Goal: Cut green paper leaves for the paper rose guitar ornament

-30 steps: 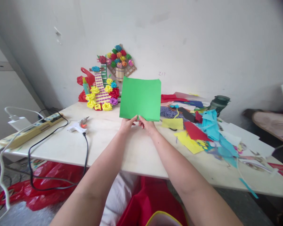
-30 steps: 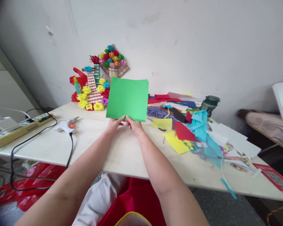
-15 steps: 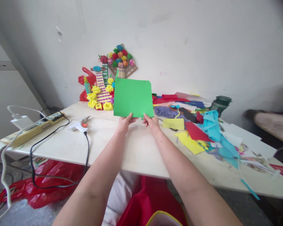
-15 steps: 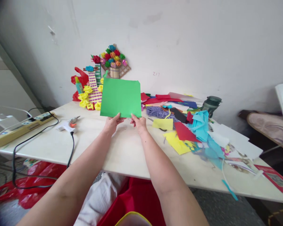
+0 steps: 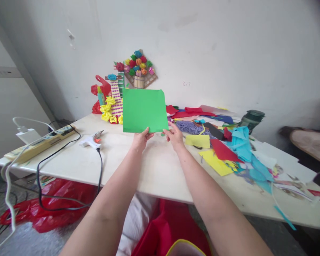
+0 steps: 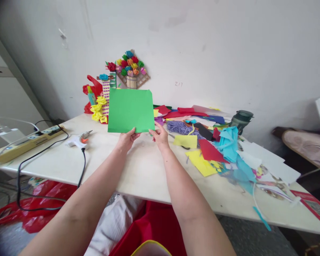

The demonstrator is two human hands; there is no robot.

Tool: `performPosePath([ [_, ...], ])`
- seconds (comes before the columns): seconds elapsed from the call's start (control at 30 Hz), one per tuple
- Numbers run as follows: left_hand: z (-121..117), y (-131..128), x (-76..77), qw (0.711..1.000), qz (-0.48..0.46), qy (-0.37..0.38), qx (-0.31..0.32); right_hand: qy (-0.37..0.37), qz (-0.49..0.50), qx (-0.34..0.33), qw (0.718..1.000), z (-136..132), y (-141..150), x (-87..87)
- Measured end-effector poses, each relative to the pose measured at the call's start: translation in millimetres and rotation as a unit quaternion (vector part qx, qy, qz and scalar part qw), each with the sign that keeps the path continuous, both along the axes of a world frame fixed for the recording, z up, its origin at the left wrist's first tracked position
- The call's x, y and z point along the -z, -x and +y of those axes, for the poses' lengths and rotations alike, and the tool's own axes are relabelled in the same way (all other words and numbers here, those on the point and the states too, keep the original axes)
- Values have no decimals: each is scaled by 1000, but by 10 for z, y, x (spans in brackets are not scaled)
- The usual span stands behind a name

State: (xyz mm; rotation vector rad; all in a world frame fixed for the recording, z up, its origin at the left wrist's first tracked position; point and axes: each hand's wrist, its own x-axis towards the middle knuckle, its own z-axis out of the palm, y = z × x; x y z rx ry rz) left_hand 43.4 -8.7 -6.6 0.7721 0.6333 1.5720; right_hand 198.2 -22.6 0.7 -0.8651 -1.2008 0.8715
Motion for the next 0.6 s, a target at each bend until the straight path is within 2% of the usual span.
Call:
performPosePath([
  [0.13, -3, 16, -12, 1000, -14, 7, 6, 14, -24, -18, 999, -5, -9, -19],
  [0.3, -13, 29, -38, 999, -29, 39, 21, 38, -61, -73, 995, 9, -38, -3],
  [0.6, -2, 30, -39, 997, -20, 44, 55, 45, -41, -33, 998, 29, -24, -13],
])
